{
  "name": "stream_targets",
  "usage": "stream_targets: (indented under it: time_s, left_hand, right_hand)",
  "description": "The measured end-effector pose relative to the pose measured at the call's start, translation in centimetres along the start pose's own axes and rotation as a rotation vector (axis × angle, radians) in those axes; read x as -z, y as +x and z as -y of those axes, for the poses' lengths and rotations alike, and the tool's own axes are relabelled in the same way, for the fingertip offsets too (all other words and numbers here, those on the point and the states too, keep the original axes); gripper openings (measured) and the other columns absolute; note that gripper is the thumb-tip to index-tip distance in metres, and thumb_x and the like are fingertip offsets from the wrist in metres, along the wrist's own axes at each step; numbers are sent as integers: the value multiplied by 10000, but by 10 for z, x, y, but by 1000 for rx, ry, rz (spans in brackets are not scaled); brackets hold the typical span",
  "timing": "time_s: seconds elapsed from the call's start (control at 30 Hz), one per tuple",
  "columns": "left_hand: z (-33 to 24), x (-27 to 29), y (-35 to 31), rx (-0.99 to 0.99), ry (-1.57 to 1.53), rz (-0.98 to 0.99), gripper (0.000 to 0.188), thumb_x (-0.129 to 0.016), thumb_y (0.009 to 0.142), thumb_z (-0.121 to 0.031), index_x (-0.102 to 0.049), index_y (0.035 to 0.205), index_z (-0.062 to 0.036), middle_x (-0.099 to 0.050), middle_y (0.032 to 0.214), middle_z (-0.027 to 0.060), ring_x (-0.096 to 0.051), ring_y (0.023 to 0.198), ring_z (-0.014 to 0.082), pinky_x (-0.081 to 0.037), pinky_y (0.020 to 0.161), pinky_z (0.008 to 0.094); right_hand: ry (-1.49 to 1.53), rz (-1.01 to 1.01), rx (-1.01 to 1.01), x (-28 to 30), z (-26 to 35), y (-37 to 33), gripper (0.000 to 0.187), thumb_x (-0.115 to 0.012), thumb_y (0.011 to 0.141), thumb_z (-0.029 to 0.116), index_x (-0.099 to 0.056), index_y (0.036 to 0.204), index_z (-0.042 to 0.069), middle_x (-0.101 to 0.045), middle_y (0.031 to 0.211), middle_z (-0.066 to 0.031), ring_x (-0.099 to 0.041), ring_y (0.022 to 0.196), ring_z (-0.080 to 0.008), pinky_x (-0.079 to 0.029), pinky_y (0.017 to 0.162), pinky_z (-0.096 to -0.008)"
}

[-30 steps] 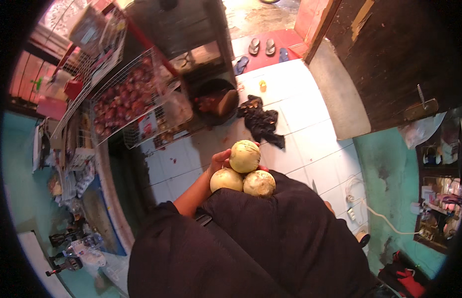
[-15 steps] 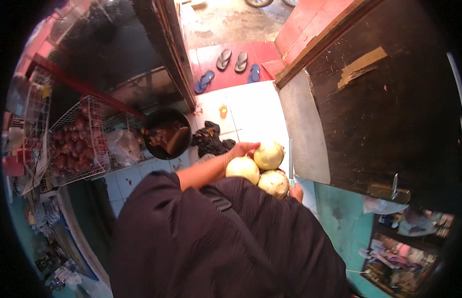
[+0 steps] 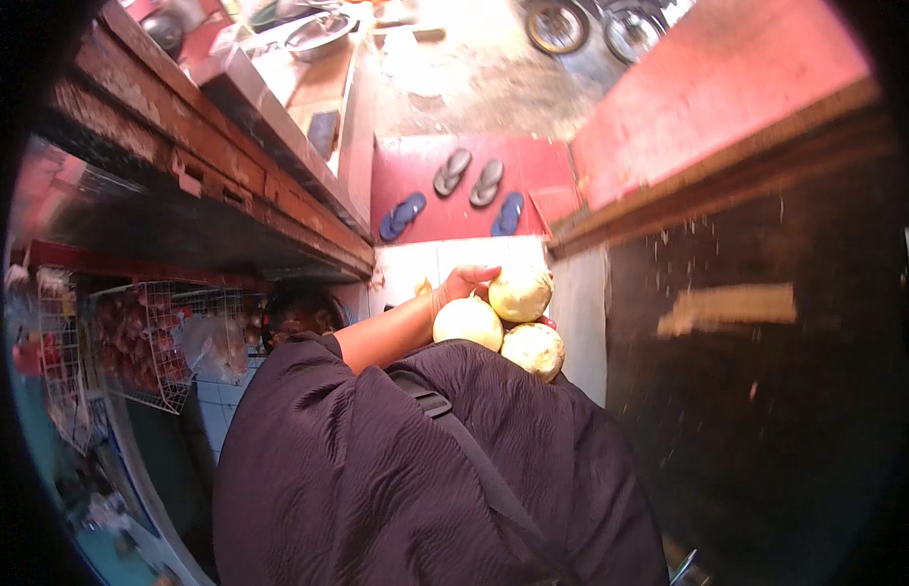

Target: The person peels the outer skin from several onions using a knife, then moves to a metal counter to slice them. The person cuts the onions into thin wedges and places them on the counter.

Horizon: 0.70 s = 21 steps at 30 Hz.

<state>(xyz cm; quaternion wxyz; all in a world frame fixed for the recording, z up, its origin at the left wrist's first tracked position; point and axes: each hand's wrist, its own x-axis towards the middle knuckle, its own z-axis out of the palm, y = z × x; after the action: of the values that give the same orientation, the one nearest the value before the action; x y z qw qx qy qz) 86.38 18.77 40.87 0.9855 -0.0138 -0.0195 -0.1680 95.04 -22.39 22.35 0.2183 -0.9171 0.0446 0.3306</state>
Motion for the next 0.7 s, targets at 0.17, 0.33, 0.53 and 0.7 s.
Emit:
stream_targets:
  time_s: [0.17, 0.33, 0.53, 0.7]
  left_hand:
    - [-89, -1, 45, -208, 52, -117, 612, -605, 788, -329, -448, 1295, -23, -518, 1263, 193, -492, 1168, 349, -339, 1029, 457]
    - [-153, 21, 58, -303, -21, -199, 624, -604, 787, -336, -443, 1298, -18, -506, 1276, 198, -482, 1177, 355, -332, 1035, 459]
    - [-229, -30, 80, -318, 87, 6, 763, -624, 754, -428, -306, 1385, -139, -428, 1289, 301, -414, 1203, 451, -332, 989, 569]
    - [-272, -20, 106, -346, 95, -31, 779, -626, 743, -434, -307, 1382, -123, -490, 1224, 294, -448, 1172, 449, -334, 992, 562]
  right_hand:
    - [-119, 20, 252, 41, 116, 134, 297, -710, 687, 226, -554, 820, 12, -605, 715, -183, -582, 646, -303, -451, 614, -408]
    - [-16, -61, 584, 92, 291, 236, 297, -728, 680, 209, -515, 780, 27, -550, 641, -106, -494, 587, -212, -430, 584, -369]
    - [442, 174, 603, 170, 467, 214, 120, -625, 759, 127, -566, 850, 75, -492, 621, 35, -383, 429, -60, -310, 373, -237]
    - [491, 125, 528, 218, 507, 208, 97, -576, 768, 109, -507, 835, 101, -456, 576, -4, -416, 384, -110, -328, 339, -243]
